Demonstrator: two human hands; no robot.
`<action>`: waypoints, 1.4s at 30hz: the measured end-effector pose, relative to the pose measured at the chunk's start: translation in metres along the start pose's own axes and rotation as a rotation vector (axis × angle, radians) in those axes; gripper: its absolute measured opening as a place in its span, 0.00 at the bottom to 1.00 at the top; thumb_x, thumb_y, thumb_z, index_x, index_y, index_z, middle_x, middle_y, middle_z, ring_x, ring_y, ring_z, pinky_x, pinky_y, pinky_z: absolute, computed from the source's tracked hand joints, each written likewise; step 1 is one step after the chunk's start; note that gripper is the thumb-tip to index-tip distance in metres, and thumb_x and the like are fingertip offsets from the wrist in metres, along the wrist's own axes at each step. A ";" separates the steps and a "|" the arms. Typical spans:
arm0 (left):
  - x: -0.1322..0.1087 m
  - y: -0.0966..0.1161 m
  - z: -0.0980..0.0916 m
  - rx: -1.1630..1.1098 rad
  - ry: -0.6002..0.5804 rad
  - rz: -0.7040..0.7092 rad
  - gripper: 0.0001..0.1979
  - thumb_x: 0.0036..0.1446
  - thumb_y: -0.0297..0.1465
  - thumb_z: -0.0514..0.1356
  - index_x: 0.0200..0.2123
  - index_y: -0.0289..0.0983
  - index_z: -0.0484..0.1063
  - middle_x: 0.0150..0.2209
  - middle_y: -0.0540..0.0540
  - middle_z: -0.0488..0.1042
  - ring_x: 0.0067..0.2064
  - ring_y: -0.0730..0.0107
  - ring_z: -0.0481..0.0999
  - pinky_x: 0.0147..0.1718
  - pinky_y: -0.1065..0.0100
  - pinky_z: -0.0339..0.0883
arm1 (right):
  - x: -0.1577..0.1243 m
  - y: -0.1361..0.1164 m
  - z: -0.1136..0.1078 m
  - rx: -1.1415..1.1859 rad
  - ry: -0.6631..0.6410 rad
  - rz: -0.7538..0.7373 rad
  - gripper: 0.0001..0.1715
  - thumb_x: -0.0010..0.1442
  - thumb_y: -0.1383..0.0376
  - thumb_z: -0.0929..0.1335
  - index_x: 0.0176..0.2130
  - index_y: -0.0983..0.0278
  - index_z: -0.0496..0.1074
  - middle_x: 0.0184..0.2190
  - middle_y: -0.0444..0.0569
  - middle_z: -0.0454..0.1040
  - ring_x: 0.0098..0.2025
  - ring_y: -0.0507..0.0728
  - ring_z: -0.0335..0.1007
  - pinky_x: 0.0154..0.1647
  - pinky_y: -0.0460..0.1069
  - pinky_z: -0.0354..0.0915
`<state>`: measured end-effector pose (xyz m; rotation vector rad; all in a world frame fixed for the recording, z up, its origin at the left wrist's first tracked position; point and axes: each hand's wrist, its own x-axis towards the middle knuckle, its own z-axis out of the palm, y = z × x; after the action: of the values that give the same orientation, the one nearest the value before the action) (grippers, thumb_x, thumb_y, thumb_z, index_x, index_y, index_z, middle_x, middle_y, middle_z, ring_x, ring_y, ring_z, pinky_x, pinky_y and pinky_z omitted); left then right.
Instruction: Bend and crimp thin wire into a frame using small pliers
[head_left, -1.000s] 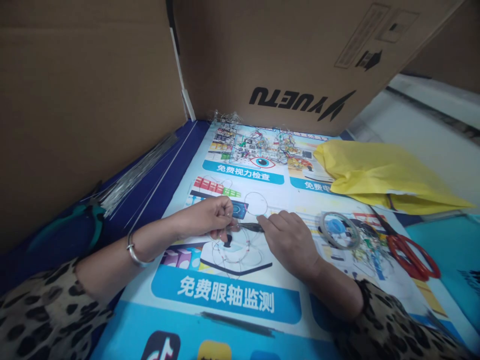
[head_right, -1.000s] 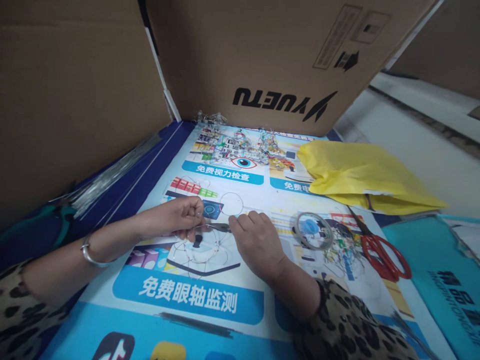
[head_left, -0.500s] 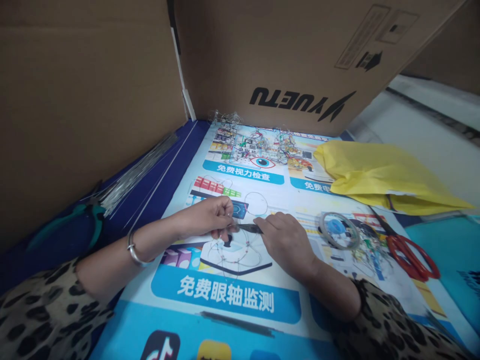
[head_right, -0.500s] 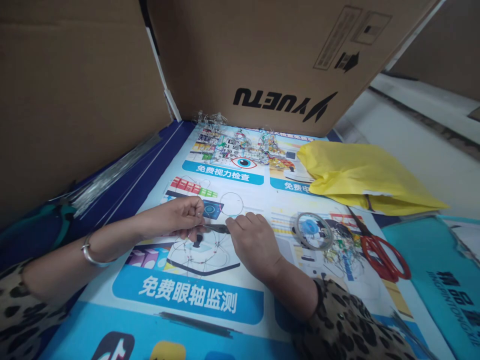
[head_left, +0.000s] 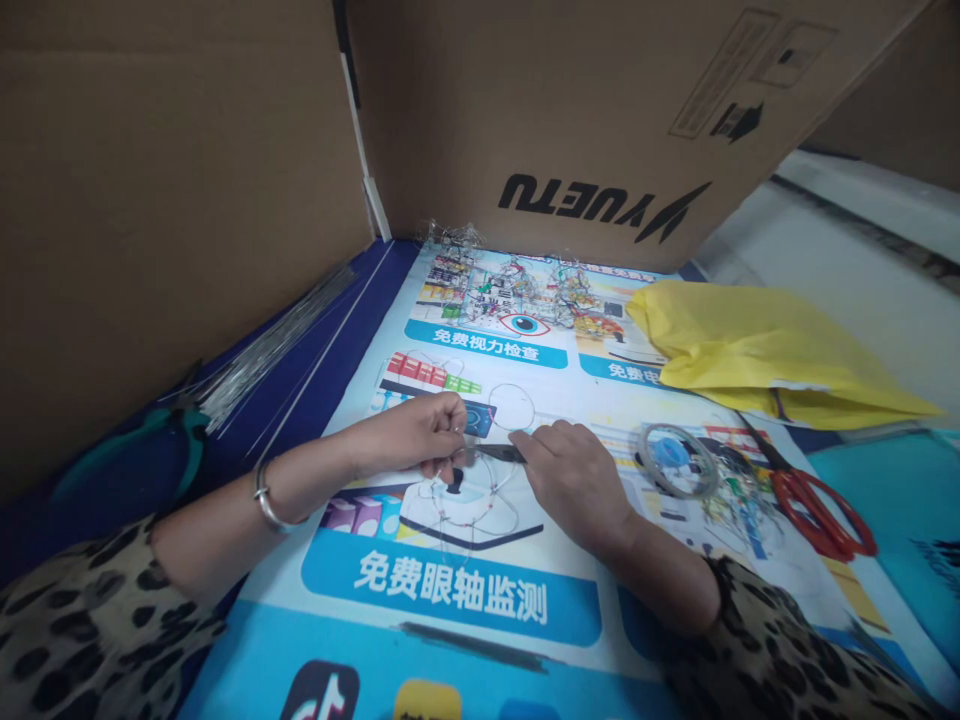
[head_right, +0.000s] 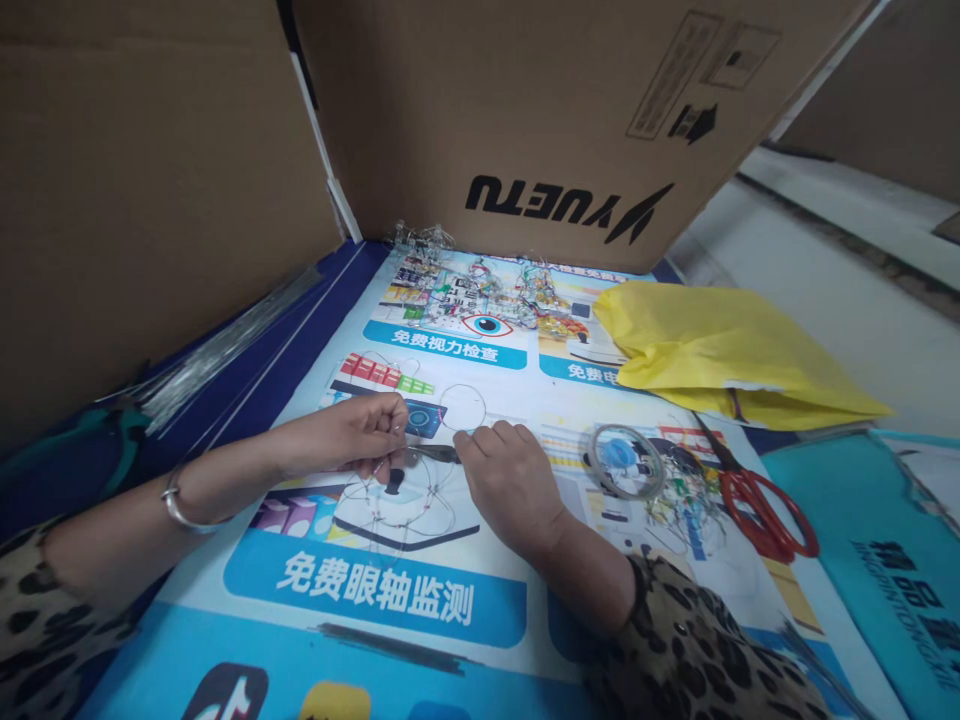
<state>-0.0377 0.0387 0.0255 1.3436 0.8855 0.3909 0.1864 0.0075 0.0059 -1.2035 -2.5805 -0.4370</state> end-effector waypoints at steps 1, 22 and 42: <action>0.000 0.000 0.000 0.000 0.004 -0.002 0.07 0.56 0.31 0.54 0.33 0.38 0.56 0.27 0.51 0.73 0.24 0.75 0.74 0.17 0.78 0.56 | 0.000 0.000 0.000 -0.004 0.000 0.000 0.12 0.59 0.71 0.62 0.40 0.65 0.72 0.25 0.46 0.67 0.31 0.55 0.57 0.33 0.51 0.49; 0.000 0.003 0.001 0.034 0.058 -0.004 0.06 0.54 0.29 0.54 0.32 0.37 0.56 0.24 0.50 0.72 0.23 0.75 0.73 0.16 0.78 0.58 | 0.000 -0.001 0.001 0.052 -0.002 0.021 0.11 0.58 0.71 0.62 0.39 0.64 0.72 0.25 0.46 0.68 0.31 0.54 0.58 0.33 0.50 0.50; -0.001 0.007 0.003 -0.048 0.054 -0.019 0.06 0.53 0.27 0.54 0.31 0.37 0.57 0.21 0.50 0.74 0.19 0.78 0.69 0.16 0.78 0.56 | 0.000 -0.004 0.003 0.097 -0.019 0.042 0.10 0.59 0.70 0.62 0.38 0.64 0.72 0.25 0.46 0.68 0.31 0.55 0.59 0.34 0.50 0.50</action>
<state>-0.0343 0.0377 0.0326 1.2850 0.9278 0.4332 0.1829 0.0063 0.0026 -1.2320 -2.5548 -0.2898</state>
